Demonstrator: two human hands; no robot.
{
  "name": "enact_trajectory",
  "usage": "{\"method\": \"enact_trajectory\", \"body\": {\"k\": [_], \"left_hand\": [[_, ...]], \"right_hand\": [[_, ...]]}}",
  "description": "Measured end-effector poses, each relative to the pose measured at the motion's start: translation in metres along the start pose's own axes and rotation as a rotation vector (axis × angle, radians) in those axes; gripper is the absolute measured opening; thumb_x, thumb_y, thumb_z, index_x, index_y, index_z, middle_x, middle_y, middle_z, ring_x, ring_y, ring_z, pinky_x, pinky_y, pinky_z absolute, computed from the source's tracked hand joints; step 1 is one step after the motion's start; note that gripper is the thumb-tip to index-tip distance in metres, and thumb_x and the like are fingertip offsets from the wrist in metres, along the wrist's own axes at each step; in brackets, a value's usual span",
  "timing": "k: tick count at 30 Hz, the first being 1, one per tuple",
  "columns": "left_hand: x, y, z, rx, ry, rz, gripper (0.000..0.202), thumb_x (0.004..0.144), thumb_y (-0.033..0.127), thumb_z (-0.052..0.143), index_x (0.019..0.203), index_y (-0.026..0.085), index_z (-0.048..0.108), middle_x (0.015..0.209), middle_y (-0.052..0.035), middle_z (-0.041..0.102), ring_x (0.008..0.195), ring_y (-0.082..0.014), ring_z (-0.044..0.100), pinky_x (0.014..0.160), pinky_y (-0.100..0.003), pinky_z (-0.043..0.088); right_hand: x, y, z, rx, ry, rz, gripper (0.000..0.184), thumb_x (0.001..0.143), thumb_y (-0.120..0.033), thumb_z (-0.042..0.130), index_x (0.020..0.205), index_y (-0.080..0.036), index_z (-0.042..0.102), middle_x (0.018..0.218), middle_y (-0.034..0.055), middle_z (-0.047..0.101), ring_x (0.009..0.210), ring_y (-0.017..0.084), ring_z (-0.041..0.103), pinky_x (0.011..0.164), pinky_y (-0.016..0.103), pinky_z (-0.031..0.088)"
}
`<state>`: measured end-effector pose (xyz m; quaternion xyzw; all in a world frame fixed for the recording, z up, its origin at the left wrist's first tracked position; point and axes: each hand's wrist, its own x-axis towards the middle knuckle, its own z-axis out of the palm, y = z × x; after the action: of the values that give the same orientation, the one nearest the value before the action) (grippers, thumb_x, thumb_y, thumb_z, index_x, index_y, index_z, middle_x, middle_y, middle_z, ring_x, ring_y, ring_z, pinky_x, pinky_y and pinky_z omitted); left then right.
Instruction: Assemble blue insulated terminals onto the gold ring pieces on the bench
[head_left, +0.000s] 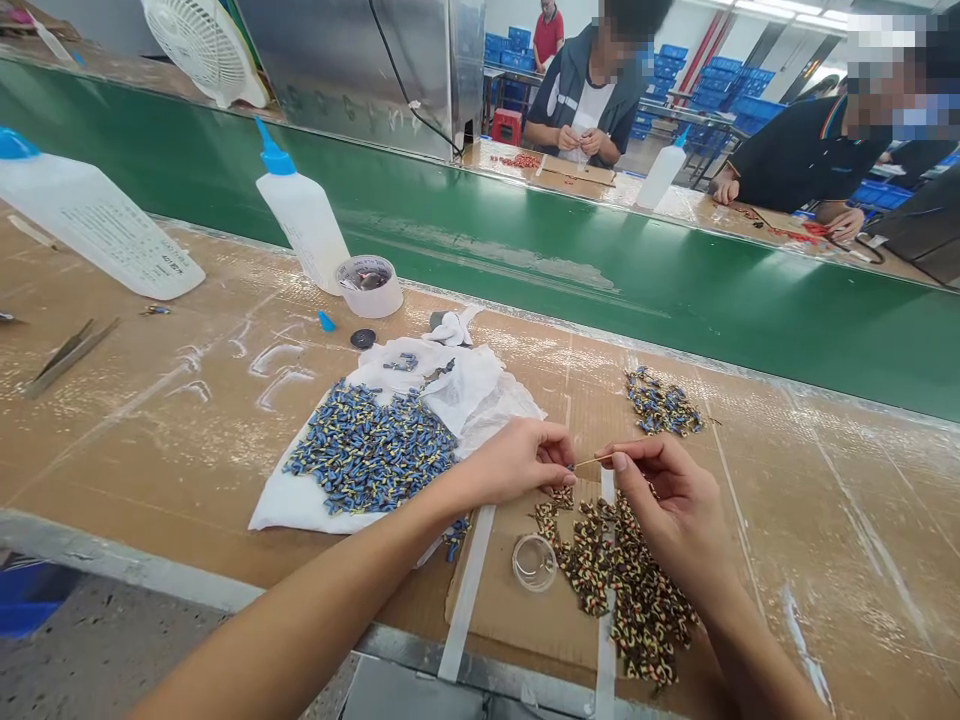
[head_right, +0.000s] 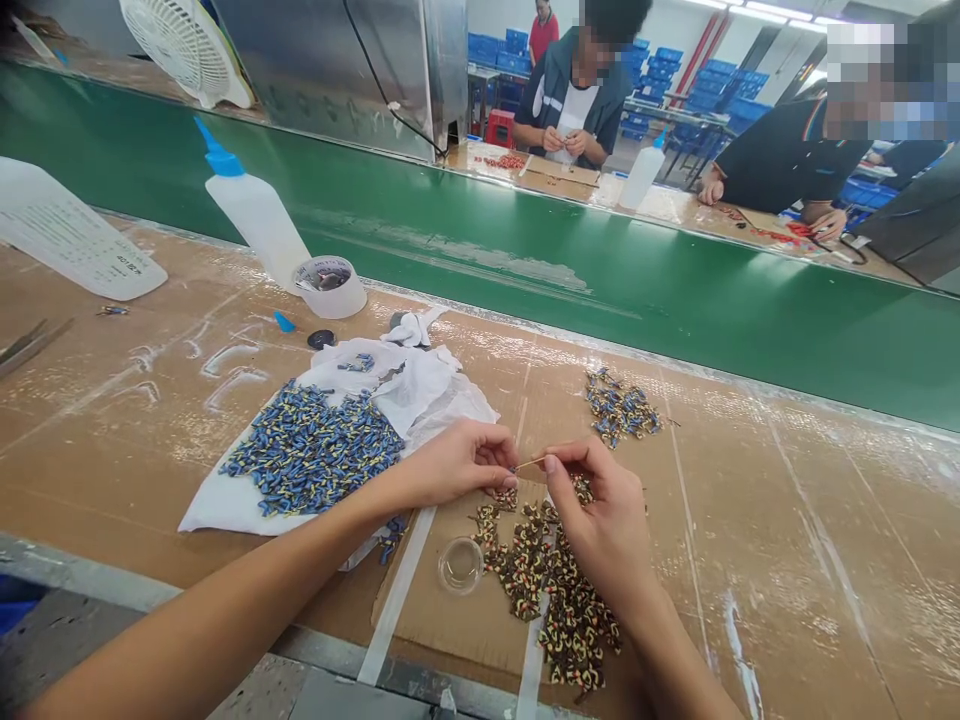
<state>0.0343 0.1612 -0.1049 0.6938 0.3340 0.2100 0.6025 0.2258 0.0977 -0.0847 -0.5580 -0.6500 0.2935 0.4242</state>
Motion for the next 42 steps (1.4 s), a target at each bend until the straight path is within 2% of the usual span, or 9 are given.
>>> {"method": "enact_trajectory", "body": {"k": [19, 25, 26, 28, 31, 36, 39, 41, 42], "left_hand": [[-0.001, -0.001, 0.0, 0.06, 0.022, 0.042, 0.006, 0.076, 0.018, 0.066, 0.075, 0.016, 0.061, 0.062, 0.0041, 0.057, 0.061, -0.01, 0.053, 0.057, -0.021, 0.037], [-0.002, 0.0, -0.001, 0.004, -0.005, 0.083, 0.008, 0.073, 0.016, 0.067, 0.073, 0.016, 0.06, 0.06, 0.0057, 0.053, 0.058, -0.0083, 0.047, 0.055, -0.02, 0.036], [-0.002, 0.0, -0.001, -0.001, -0.006, 0.085, 0.007, 0.073, 0.016, 0.067, 0.073, 0.016, 0.06, 0.061, 0.0056, 0.053, 0.058, -0.0085, 0.048, 0.055, -0.021, 0.036], [-0.002, -0.001, -0.001, -0.006, -0.005, 0.086, 0.006, 0.074, 0.015, 0.066, 0.075, 0.016, 0.061, 0.063, 0.0049, 0.055, 0.06, -0.0091, 0.049, 0.057, -0.021, 0.036], [-0.002, -0.001, -0.003, -0.017, -0.007, 0.092, 0.005, 0.073, 0.012, 0.063, 0.077, 0.016, 0.061, 0.068, 0.0036, 0.058, 0.064, -0.01, 0.051, 0.061, -0.022, 0.038], [-0.003, 0.004, -0.006, -0.015, -0.02, 0.073, 0.007, 0.072, 0.009, 0.059, 0.075, 0.015, 0.061, 0.07, 0.0026, 0.06, 0.067, -0.0107, 0.053, 0.064, -0.022, 0.04], [-0.003, 0.005, -0.007, -0.005, -0.018, 0.052, 0.006, 0.074, 0.012, 0.06, 0.077, 0.016, 0.062, 0.07, 0.0027, 0.06, 0.067, -0.0108, 0.053, 0.063, -0.022, 0.04], [-0.002, 0.005, -0.006, -0.009, -0.021, 0.028, 0.003, 0.074, 0.015, 0.061, 0.077, 0.016, 0.062, 0.069, 0.0029, 0.06, 0.065, -0.0106, 0.053, 0.062, -0.022, 0.039], [-0.002, 0.004, -0.006, -0.012, -0.021, 0.016, 0.003, 0.074, 0.016, 0.062, 0.077, 0.016, 0.061, 0.068, 0.0031, 0.059, 0.064, -0.0104, 0.053, 0.061, -0.022, 0.038]], "right_hand": [[-0.001, -0.001, 0.001, -0.099, -0.049, -0.104, 0.005, 0.087, -0.023, 0.058, 0.091, -0.022, 0.062, 0.085, 0.0026, 0.067, 0.079, 0.017, 0.063, 0.07, 0.03, 0.048], [-0.001, -0.007, -0.012, 0.13, -0.012, -0.062, 0.006, 0.089, -0.021, 0.057, 0.093, -0.023, 0.06, 0.091, 0.0035, 0.065, 0.084, 0.017, 0.062, 0.071, 0.028, 0.049], [-0.001, -0.01, -0.013, 0.171, -0.064, -0.079, 0.006, 0.089, -0.02, 0.056, 0.092, -0.023, 0.059, 0.091, 0.0032, 0.065, 0.086, 0.017, 0.061, 0.072, 0.028, 0.049], [-0.002, -0.017, -0.011, 0.198, -0.257, -0.139, 0.007, 0.089, -0.018, 0.055, 0.089, -0.023, 0.059, 0.091, 0.0026, 0.064, 0.088, 0.016, 0.06, 0.075, 0.03, 0.048], [-0.007, -0.026, -0.001, 0.126, -0.533, -0.223, 0.011, 0.087, -0.013, 0.055, 0.086, -0.022, 0.06, 0.094, 0.002, 0.062, 0.087, 0.015, 0.059, 0.079, 0.031, 0.047], [-0.012, -0.035, 0.011, 0.011, -0.664, -0.254, 0.016, 0.085, -0.012, 0.057, 0.093, -0.025, 0.064, 0.099, 0.0017, 0.061, 0.094, 0.016, 0.058, 0.083, 0.03, 0.046], [-0.006, -0.029, 0.0, -0.027, -0.604, -0.208, 0.019, 0.088, -0.02, 0.056, 0.105, -0.027, 0.061, 0.103, 0.0023, 0.064, 0.097, 0.018, 0.059, 0.085, 0.032, 0.047], [0.004, -0.017, -0.014, -0.136, -0.406, -0.15, 0.016, 0.091, -0.026, 0.052, 0.104, -0.027, 0.061, 0.098, 0.0032, 0.066, 0.091, 0.019, 0.06, 0.08, 0.034, 0.047], [0.008, -0.008, -0.021, -0.24, -0.257, -0.115, 0.015, 0.092, -0.027, 0.049, 0.099, -0.025, 0.062, 0.092, 0.0037, 0.067, 0.084, 0.02, 0.061, 0.075, 0.034, 0.047]]}}
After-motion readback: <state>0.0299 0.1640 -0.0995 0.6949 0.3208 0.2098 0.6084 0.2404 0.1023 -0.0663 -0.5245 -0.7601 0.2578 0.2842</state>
